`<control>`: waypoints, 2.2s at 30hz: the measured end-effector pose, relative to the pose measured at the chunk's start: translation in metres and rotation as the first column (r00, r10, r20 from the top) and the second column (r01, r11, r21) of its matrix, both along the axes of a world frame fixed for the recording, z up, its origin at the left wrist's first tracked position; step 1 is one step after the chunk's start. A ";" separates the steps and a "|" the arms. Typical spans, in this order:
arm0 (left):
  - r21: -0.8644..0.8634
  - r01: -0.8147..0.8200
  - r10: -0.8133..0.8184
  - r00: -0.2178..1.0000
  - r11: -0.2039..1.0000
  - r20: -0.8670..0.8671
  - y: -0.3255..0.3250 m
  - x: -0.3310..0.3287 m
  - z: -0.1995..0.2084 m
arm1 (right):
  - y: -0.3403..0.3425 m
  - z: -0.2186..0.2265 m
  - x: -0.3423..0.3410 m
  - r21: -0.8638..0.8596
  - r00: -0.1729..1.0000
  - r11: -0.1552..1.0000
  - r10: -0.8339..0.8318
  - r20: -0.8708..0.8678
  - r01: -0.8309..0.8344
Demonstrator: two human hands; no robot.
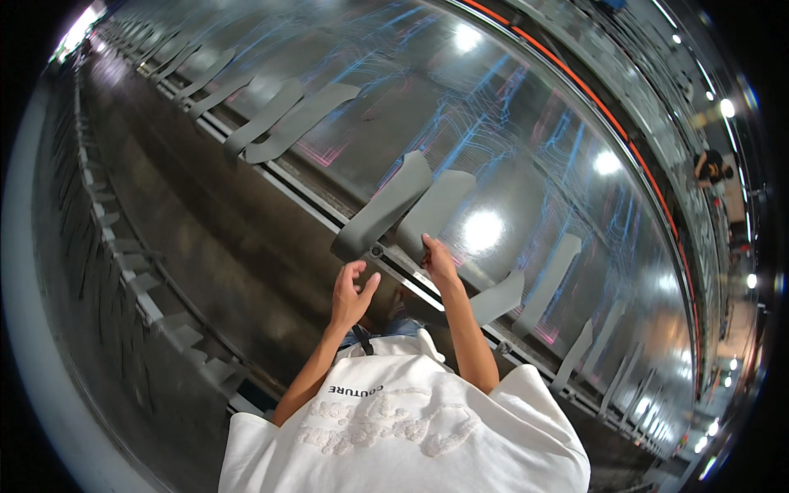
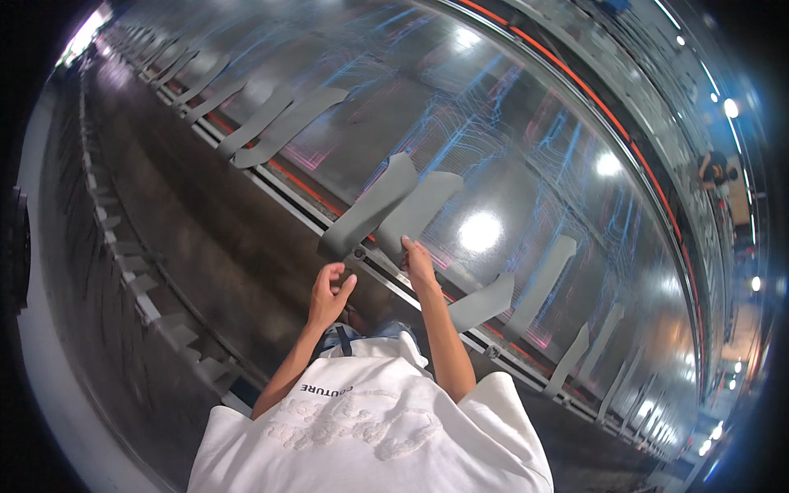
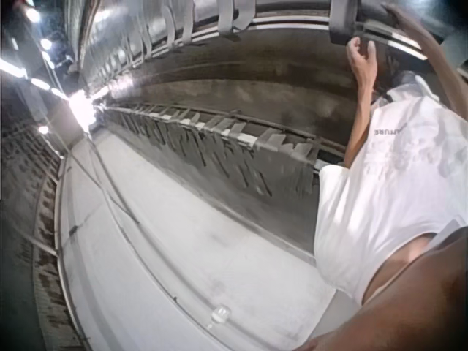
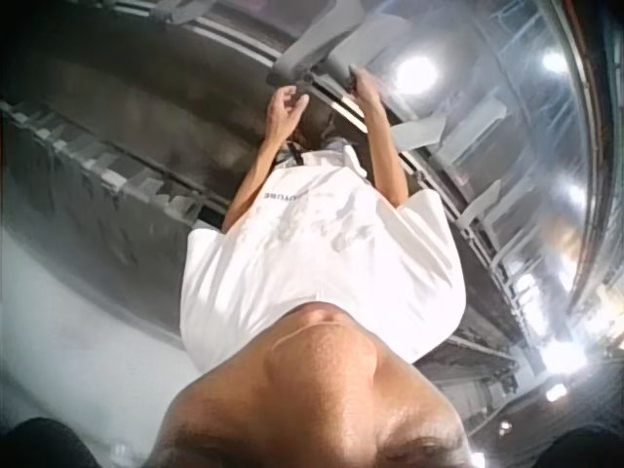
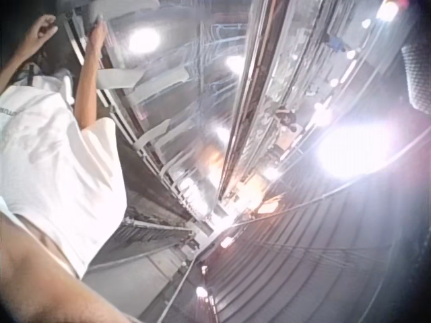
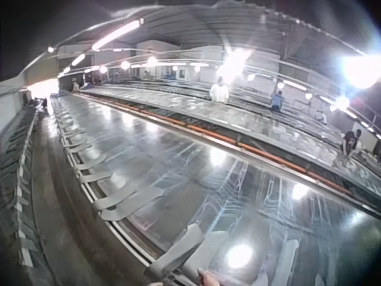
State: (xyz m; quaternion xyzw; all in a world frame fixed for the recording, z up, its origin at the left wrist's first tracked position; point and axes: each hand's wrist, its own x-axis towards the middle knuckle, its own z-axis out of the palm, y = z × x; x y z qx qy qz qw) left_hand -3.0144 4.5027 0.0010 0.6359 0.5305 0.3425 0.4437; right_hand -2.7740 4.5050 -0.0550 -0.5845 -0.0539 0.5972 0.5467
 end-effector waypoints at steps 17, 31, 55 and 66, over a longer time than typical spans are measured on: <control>-0.371 0.778 -0.759 0.607 0.507 0.235 0.116 0.091 0.060 | 0.047 0.059 0.124 0.127 0.860 0.853 -0.492 -0.135 0.507; -0.381 0.230 -0.294 0.949 0.895 -0.118 0.134 0.163 -0.087 | 0.204 -0.044 0.247 -0.064 0.513 0.951 -0.106 0.852 0.302; -0.457 0.125 -0.297 0.897 0.881 -0.326 0.150 0.182 -0.108 | 0.217 -0.110 0.256 -0.071 0.371 0.931 -0.072 0.926 0.357; -0.370 0.108 -0.231 0.923 0.923 -0.307 0.145 0.180 -0.116 | 0.213 -0.132 0.266 0.015 0.247 0.943 -0.103 0.964 0.332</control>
